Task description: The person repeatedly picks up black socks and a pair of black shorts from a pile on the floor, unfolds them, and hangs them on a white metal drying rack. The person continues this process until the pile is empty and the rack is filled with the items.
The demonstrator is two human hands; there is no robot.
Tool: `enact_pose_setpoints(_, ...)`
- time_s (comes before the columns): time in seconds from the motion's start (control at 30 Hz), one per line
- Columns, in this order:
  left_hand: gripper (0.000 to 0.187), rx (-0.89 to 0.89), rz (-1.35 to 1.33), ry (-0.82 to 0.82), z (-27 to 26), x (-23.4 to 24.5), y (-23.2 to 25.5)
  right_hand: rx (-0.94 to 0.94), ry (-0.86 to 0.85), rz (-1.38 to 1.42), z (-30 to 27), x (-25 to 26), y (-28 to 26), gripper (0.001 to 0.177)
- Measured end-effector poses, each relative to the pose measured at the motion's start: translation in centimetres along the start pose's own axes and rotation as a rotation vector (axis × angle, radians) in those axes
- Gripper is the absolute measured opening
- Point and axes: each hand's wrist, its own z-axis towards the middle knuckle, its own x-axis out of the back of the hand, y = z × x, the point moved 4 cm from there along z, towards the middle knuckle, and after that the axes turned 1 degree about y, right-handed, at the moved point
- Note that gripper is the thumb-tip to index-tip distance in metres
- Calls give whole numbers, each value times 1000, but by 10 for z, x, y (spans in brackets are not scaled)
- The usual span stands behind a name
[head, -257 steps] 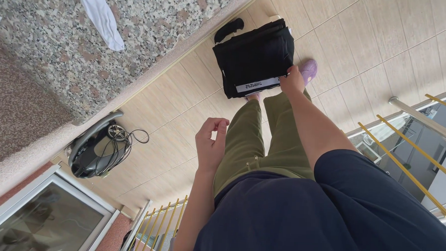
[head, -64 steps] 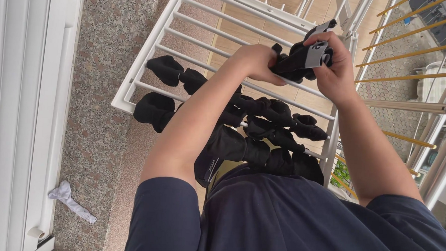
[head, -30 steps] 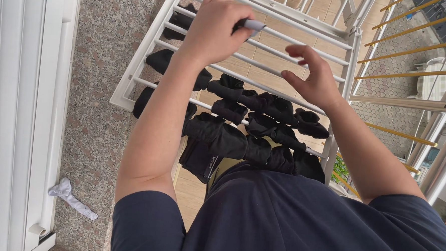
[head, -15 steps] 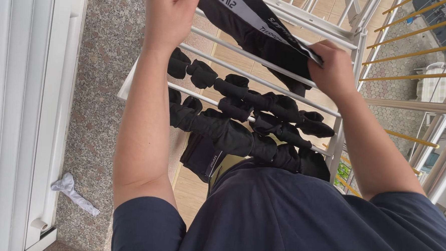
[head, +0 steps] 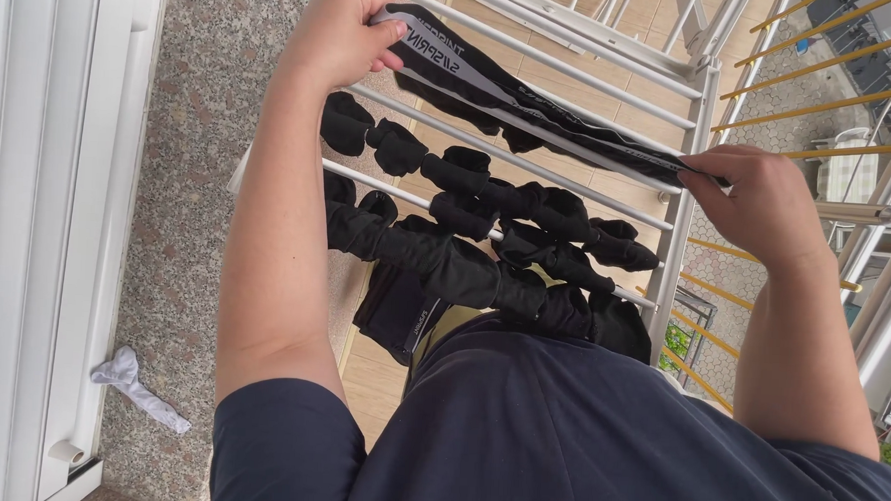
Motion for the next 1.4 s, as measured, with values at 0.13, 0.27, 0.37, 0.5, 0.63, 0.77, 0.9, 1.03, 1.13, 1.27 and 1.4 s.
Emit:
enact_pose_setpoints(0.13, 15, 100, 174, -47, 15, 4, 6, 21, 89, 62, 10, 5, 13, 16)
enact_pose_setpoints(0.27, 14, -58, 243, 38, 55, -11, -8, 24, 521, 214, 31, 6, 24, 19)
enact_pose_setpoints(0.37, 22, -334, 279, 137, 81, -37, -12, -24, 700, 444, 45, -9, 16, 19)
enact_pose_setpoints(0.5, 32, -610, 313, 227, 98, -56, -29, -160, 603, 407, 51, -56, 39, 22)
enact_pose_setpoints(0.63, 26, -420, 540, -111, 102, -83, -44, -52, 254, 328, 50, -77, 9, 26)
enact_pose_setpoints(0.77, 31, -293, 651, -173, 115, -92, -60, -213, -59, 113, 54, -102, 20, 48)
enact_pose_setpoints(0.9, 43, -214, 741, -164, 141, -111, -80, -328, -170, 33, 63, -111, 42, 45)
enact_pose_setpoints(1.03, 66, -129, 935, -115, 157, -125, -88, -395, -290, -58, 66, -110, 47, 50)
enact_pose_setpoints(1.13, 69, -60, 898, -179, 145, -115, -72, -368, -227, -101, 67, -95, 34, 43)
enact_pose_setpoints(1.27, 51, -239, 817, -178, 137, -101, -68, -147, 137, -126, 50, -93, 49, 25)
enact_pose_setpoints(1.4, 14, -355, 737, -82, 129, -75, -79, -60, 209, -171, 36, -112, 78, 11)
